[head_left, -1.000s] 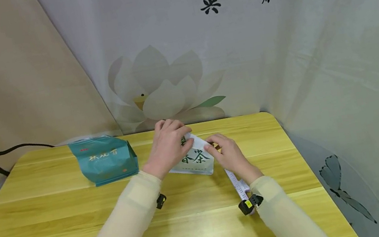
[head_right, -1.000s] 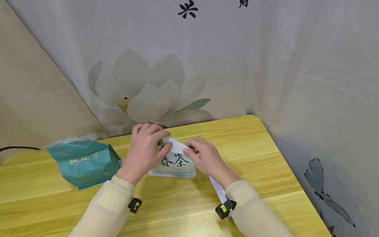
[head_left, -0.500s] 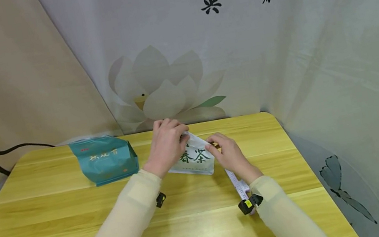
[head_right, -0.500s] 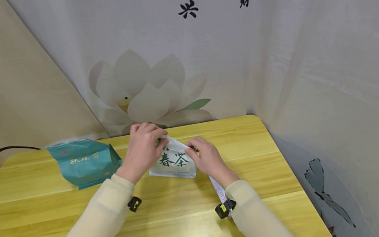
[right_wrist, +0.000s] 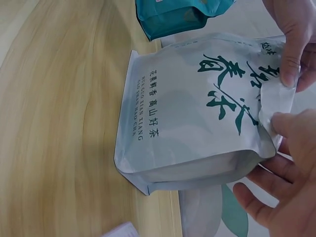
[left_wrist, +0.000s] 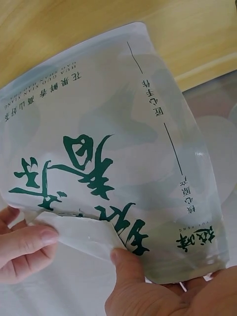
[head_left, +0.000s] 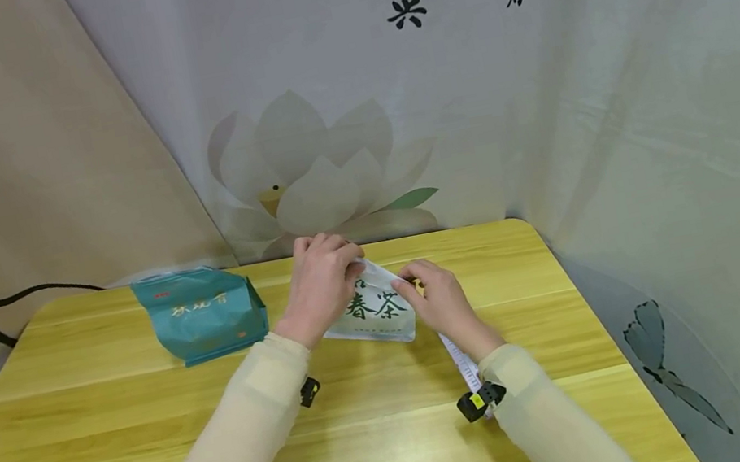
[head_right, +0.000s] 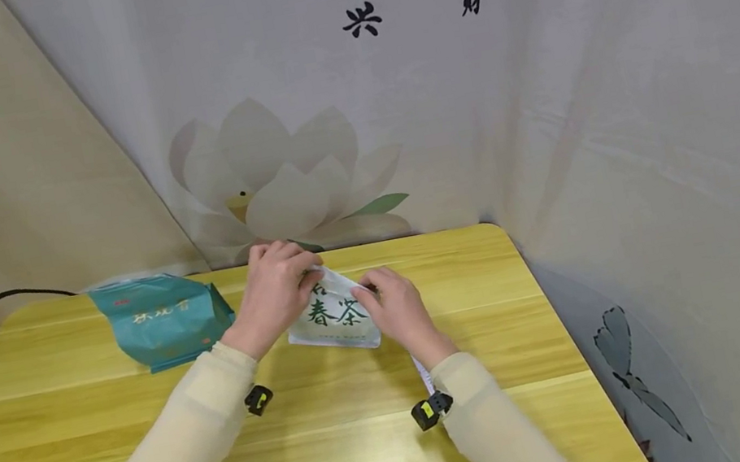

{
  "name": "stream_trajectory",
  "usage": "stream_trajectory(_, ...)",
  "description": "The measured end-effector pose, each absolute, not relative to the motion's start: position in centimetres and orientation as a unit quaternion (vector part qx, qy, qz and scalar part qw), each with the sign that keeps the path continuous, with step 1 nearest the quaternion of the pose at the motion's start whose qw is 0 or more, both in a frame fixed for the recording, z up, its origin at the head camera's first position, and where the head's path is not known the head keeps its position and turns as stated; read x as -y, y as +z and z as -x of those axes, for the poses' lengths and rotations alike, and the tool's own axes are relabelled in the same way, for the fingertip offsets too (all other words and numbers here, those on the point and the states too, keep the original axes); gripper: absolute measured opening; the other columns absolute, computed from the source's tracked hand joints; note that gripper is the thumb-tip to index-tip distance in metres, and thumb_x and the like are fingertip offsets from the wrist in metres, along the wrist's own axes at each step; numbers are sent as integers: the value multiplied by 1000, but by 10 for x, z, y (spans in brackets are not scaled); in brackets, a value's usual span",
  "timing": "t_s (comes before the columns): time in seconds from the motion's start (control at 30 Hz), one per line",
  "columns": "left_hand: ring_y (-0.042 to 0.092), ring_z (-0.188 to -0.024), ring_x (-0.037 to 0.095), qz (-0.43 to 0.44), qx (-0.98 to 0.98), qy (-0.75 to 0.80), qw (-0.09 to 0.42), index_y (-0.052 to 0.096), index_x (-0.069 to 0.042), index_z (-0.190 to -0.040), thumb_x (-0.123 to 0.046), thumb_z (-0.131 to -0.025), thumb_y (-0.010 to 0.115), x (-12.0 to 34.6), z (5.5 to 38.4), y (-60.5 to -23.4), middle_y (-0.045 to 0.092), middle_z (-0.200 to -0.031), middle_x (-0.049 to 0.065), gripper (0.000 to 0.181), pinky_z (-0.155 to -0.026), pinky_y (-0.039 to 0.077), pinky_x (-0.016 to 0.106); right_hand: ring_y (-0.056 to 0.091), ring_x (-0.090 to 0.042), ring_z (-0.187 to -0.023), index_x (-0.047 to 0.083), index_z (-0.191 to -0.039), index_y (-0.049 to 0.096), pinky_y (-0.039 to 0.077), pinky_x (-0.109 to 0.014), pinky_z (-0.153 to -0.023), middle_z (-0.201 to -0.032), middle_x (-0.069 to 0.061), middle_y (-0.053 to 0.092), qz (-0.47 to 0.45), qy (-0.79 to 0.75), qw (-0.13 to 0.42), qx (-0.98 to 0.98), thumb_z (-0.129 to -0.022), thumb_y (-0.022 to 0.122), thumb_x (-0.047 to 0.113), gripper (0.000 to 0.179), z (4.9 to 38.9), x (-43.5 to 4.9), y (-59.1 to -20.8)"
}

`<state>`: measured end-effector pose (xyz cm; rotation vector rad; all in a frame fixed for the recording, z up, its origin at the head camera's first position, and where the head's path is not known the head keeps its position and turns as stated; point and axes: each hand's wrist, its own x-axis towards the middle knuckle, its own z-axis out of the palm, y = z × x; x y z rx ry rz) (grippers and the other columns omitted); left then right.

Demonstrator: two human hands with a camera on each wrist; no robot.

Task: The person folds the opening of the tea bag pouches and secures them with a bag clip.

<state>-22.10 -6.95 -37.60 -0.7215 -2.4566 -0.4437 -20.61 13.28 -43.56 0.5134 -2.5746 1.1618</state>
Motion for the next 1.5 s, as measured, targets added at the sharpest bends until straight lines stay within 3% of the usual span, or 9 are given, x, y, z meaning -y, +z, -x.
stream_trajectory(0.3,64,-88,24,271,912,-169,256,81,-10,-93,-11,-92,79,71,221,-372,75,-91,2,3,-84,40,42,55,-19,-76,10,-92,65,47,-35,-69,-93,-5,67,-172,379,151,896,-103,66,18,14,207,-130,-434)
stream_trajectory(0.6,63,-86,23,274,912,-175,250,80,-11,-88,2,-92,72,70,223,-371,75,-88,0,16,-87,41,42,66,-27,-90,6,-95,66,56,-44,-79,-102,-11,70,-171,371,138,902,-101,64,6,7,208,-134,-433)
stream_trajectory(0.83,64,-89,25,297,906,-161,254,81,-8,-98,-8,-95,75,74,225,-375,74,-92,4,7,-91,46,43,68,-29,-94,3,-97,68,59,-43,-80,-105,-12,71,-177,383,134,897,-98,65,-2,6,207,-136,-435)
stream_trajectory(1.0,63,-89,24,299,904,-163,259,82,-11,-104,-17,-91,82,78,223,-377,73,-94,4,14,-93,47,44,69,-28,-95,3,-99,69,59,-43,-81,-104,-12,72,-178,391,135,893,-98,66,-1,5,207,-137,-435)
stream_trajectory(1.5,62,-91,25,291,906,-172,256,82,-11,-105,-19,-86,86,79,225,-380,74,-96,4,21,-96,46,45,70,-28,-100,4,-123,75,58,-45,-85,-115,-12,74,-183,401,116,890,-98,70,5,26,201,-149,-434)
